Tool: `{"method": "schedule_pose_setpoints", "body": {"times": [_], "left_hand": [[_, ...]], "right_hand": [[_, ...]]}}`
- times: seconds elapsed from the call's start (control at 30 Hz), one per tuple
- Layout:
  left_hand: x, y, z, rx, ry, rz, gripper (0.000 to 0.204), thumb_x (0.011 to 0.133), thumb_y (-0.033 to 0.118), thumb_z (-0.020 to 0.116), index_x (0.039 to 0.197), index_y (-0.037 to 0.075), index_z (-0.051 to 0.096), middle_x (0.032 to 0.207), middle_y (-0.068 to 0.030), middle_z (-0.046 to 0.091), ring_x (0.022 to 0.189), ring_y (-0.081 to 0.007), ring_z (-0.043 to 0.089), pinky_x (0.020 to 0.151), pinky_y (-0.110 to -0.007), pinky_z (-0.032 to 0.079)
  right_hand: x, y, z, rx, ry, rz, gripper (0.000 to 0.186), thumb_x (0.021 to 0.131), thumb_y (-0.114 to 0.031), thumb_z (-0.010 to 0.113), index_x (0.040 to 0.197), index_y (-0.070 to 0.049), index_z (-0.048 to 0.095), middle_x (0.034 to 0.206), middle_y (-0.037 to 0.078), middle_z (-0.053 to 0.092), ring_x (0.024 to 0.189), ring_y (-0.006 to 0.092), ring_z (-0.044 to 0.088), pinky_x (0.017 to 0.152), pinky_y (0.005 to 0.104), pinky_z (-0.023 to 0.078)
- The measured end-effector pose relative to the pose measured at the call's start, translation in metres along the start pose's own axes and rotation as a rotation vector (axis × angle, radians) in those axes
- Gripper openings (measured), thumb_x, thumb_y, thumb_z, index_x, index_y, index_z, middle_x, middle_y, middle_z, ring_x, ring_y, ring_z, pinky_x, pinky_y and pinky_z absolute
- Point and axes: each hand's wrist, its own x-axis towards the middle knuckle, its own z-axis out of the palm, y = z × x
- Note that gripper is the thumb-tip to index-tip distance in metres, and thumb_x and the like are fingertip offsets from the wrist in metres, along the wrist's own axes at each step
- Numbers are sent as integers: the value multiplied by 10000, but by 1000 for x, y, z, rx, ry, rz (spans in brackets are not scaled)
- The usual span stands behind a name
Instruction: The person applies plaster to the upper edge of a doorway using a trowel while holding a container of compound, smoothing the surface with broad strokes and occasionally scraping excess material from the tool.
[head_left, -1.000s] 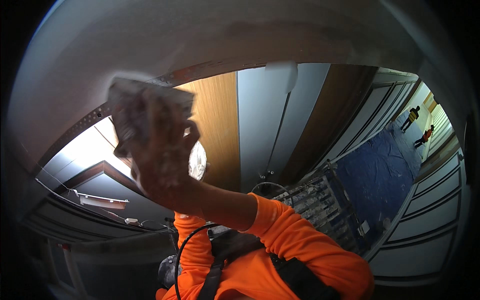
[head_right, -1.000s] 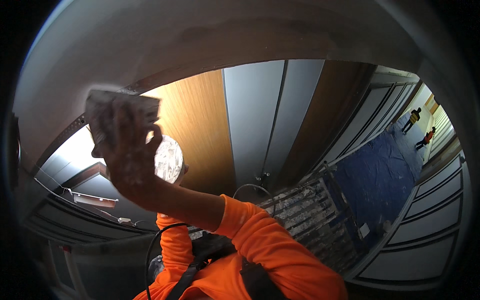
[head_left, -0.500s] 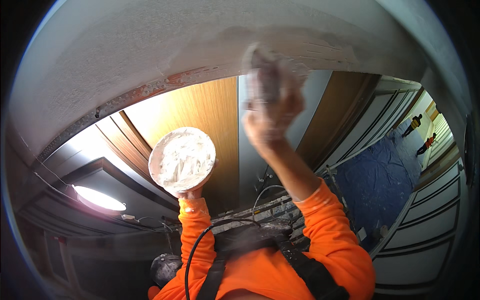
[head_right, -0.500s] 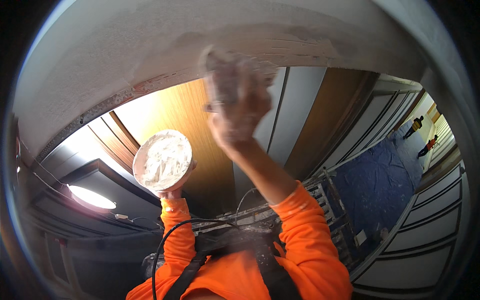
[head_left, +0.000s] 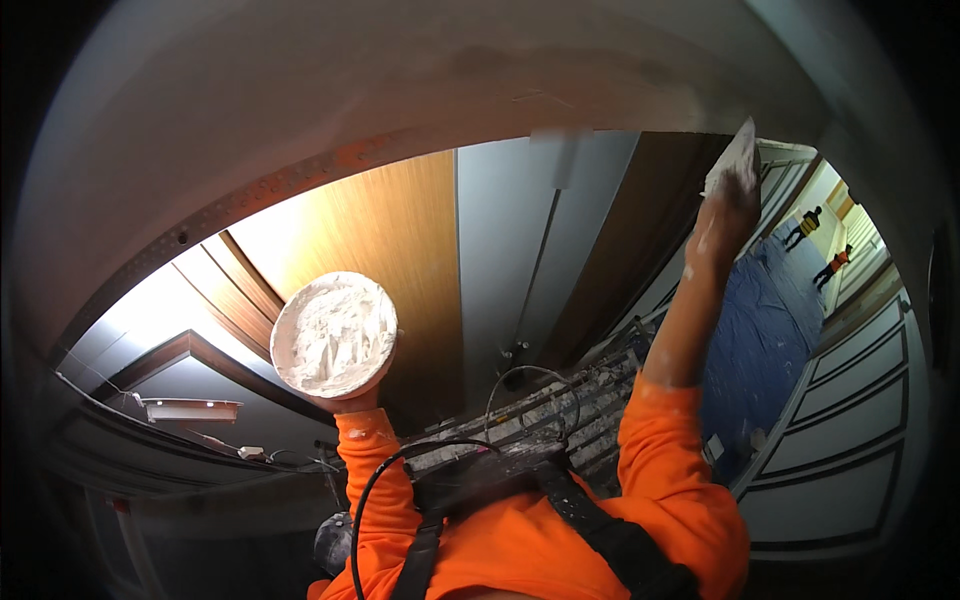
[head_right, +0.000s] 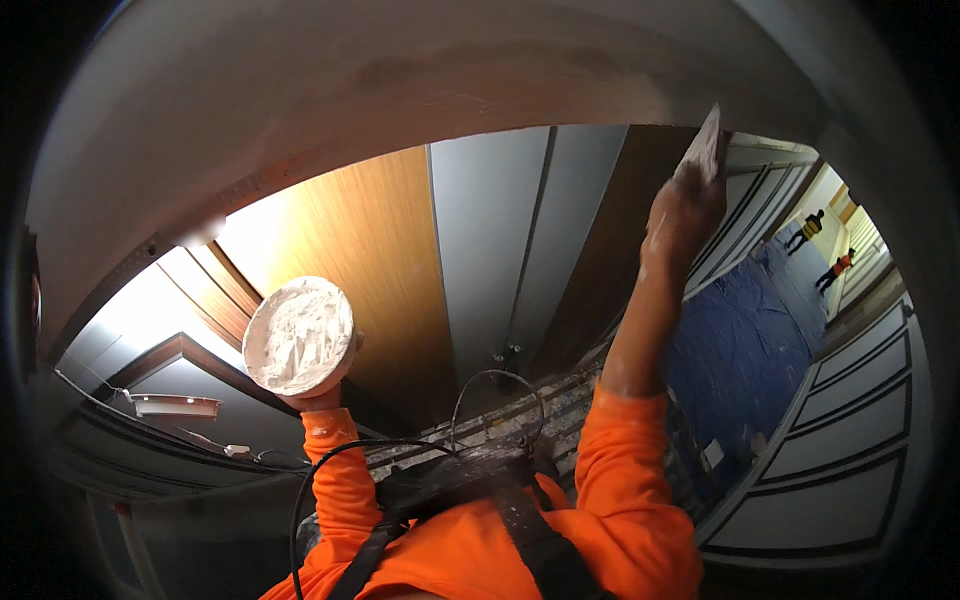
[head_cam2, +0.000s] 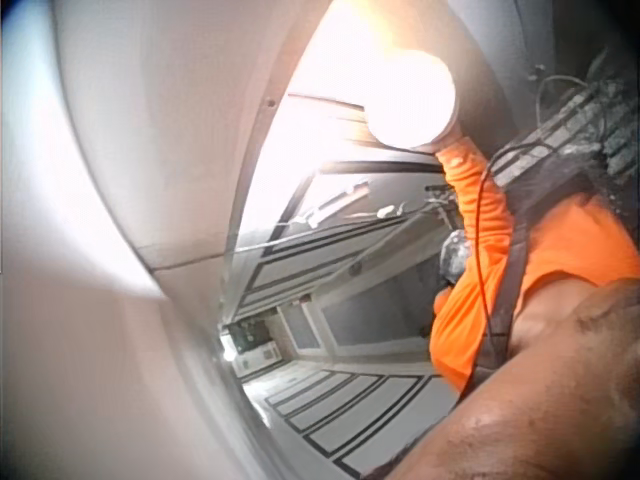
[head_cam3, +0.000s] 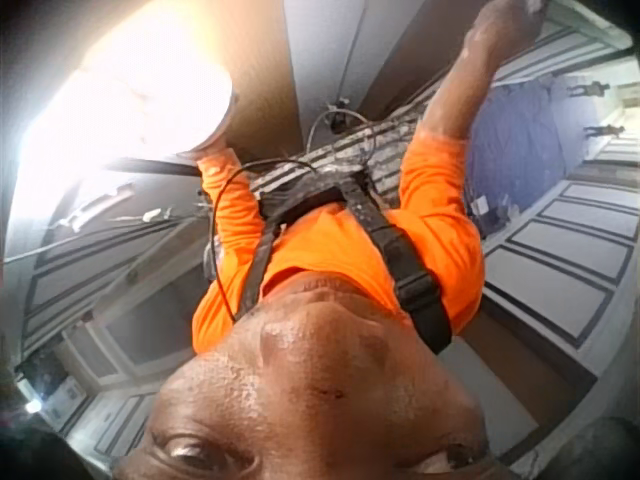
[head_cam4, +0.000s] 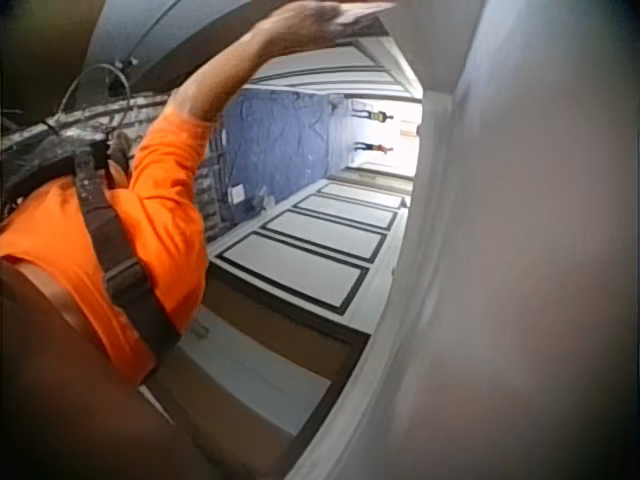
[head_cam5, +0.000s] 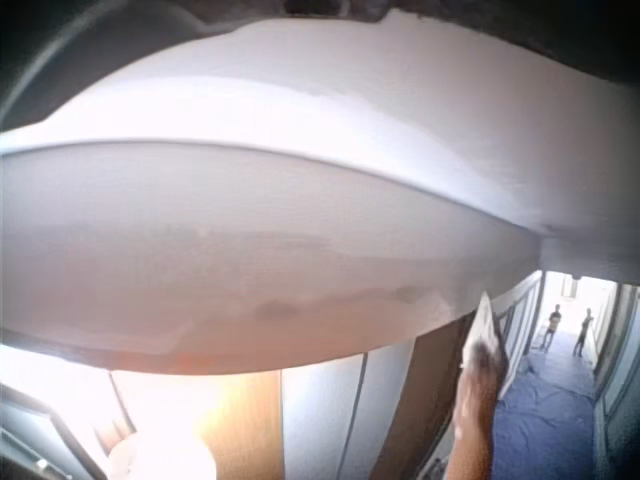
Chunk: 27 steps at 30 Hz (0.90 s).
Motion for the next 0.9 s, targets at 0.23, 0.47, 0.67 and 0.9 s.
{"method": "schedule_pose_setpoints", "body": {"times": [0.23,0.47,0.67,0.9], "left_hand": [[13,4,-2,81,-158,-55,811,776,701,486,1426,229,374,1467,-4,400,1370,-266,328,1130,-490,252],[13,-2,7,34,-454,-112,808,817,718,399,1451,222,333,1506,-6,334,1385,-262,300,1149,-445,228],[8,6,15,105,-153,241,765,897,659,319,1469,153,280,1519,-96,288,1392,-328,270,1127,-501,259],[-9,21,18,219,146,337,754,920,631,307,1476,124,254,1526,-120,267,1385,-369,273,1117,-551,256]], "right_hand": [[-23,-21,39,-293,-155,-11,451,851,-63,494,1296,11,504,1213,238,541,1146,377,537,1003,436,422],[-131,-114,78,-202,-244,-374,753,684,9,585,1410,-24,389,1238,256,406,1119,405,430,943,507,379],[-211,-183,107,-94,-446,-361,769,610,-52,729,1346,-96,510,1316,223,368,1177,372,401,846,517,375],[-229,-180,77,458,-685,-453,617,762,-44,627,1355,-66,457,1229,177,517,1024,296,546,786,442,439]]}}
